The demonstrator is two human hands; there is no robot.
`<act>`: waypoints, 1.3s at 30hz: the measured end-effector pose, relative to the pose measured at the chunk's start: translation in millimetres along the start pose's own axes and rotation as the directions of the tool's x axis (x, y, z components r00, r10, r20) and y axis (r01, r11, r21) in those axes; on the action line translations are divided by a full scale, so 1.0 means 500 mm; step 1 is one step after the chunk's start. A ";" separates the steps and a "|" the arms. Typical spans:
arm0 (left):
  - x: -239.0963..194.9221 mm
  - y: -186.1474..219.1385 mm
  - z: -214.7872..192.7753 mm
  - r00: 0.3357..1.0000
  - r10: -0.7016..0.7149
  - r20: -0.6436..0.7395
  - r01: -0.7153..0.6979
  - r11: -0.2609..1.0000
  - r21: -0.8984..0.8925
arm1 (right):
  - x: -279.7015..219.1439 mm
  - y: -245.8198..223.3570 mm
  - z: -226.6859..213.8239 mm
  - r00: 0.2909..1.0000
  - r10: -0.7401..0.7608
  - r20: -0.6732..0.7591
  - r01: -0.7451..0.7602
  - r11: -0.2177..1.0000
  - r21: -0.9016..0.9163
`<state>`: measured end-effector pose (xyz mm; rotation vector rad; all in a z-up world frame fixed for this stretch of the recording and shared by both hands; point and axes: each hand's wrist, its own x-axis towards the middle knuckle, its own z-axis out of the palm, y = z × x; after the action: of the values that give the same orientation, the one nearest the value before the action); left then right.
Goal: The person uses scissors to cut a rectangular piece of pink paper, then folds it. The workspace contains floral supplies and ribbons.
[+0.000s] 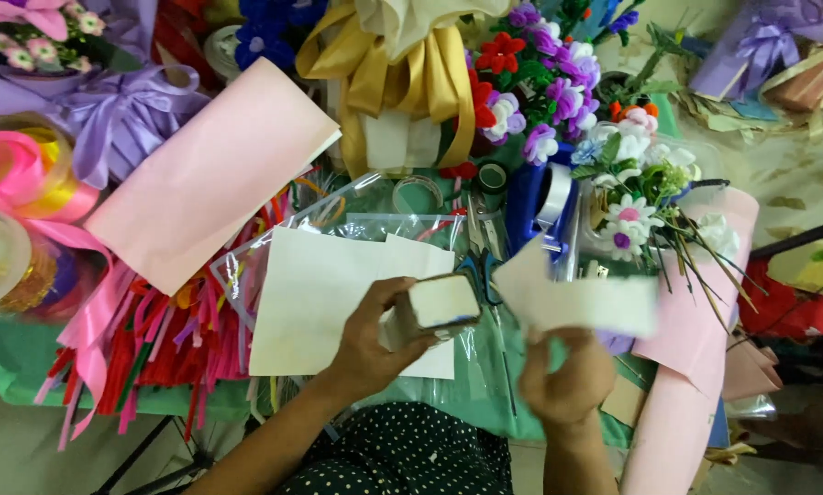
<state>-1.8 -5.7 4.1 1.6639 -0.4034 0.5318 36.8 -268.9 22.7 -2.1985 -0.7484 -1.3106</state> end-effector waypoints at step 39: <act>-0.009 0.011 -0.012 0.990 -0.057 0.128 0.054 0.998 0.025 | 0.120 -0.135 0.023 0.720 -0.316 0.618 0.221 0.948 0.228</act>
<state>-9.1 -0.7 6.8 1.7302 -0.4450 0.3899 23.1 -198.8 79.4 -2.4986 -1.4192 -0.5309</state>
